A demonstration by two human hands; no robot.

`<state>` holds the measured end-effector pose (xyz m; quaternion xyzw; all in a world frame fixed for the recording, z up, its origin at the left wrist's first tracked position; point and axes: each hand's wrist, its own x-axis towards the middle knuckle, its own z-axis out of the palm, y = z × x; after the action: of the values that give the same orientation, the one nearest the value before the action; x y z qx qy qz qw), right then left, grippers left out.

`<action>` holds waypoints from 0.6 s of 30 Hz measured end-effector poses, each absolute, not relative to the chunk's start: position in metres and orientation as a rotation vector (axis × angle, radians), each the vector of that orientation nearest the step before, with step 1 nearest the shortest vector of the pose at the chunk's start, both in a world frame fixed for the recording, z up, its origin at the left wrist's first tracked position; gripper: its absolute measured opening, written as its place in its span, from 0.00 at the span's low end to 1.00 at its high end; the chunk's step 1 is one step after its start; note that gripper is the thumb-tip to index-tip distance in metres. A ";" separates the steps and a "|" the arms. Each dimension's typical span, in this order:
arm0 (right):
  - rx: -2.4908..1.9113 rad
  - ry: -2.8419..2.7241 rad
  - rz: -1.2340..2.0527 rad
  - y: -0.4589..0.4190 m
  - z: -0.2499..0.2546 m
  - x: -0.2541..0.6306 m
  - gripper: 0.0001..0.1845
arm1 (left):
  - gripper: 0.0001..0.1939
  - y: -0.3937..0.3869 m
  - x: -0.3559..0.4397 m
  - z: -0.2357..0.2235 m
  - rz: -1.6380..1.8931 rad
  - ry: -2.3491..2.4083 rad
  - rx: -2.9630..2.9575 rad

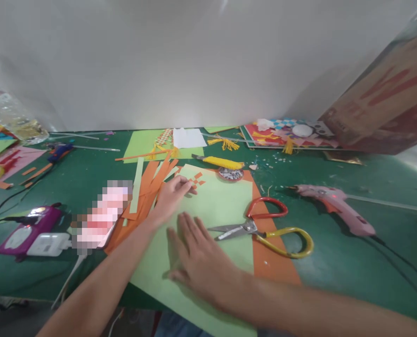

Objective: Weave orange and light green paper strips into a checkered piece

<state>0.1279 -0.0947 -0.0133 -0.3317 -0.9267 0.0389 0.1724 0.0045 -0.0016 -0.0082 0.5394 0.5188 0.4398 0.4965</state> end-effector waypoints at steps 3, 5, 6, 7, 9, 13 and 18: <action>-0.287 -2.656 0.260 -0.110 -0.014 0.124 0.28 | 0.09 -0.002 0.004 -0.008 1.062 1.269 1.309; -0.057 -2.521 0.247 -0.109 -0.008 0.124 0.18 | 0.09 -0.003 0.004 -0.007 1.067 1.291 1.305; -0.068 -2.431 0.231 -0.103 -0.005 0.125 0.17 | 0.09 -0.003 0.004 -0.006 1.068 1.300 1.306; -0.156 -2.349 0.214 -0.094 -0.001 0.128 0.17 | 0.09 -0.004 0.004 -0.006 1.067 1.303 1.309; -0.483 -2.187 0.161 -0.068 0.006 0.140 0.14 | 0.09 -0.006 0.003 -0.004 1.057 1.274 1.344; -1.121 -2.000 0.044 -0.017 0.017 0.169 0.15 | 0.09 -0.013 0.003 0.002 1.068 1.154 1.501; -1.319 -1.994 0.745 -0.001 0.024 0.183 0.13 | 0.08 -0.018 0.005 0.007 0.938 1.137 1.641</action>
<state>0.1829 -0.0011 0.0238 -0.5003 -0.7562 0.2823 0.3133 0.0048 -0.0179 0.0069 0.6639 0.4602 0.3796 0.4510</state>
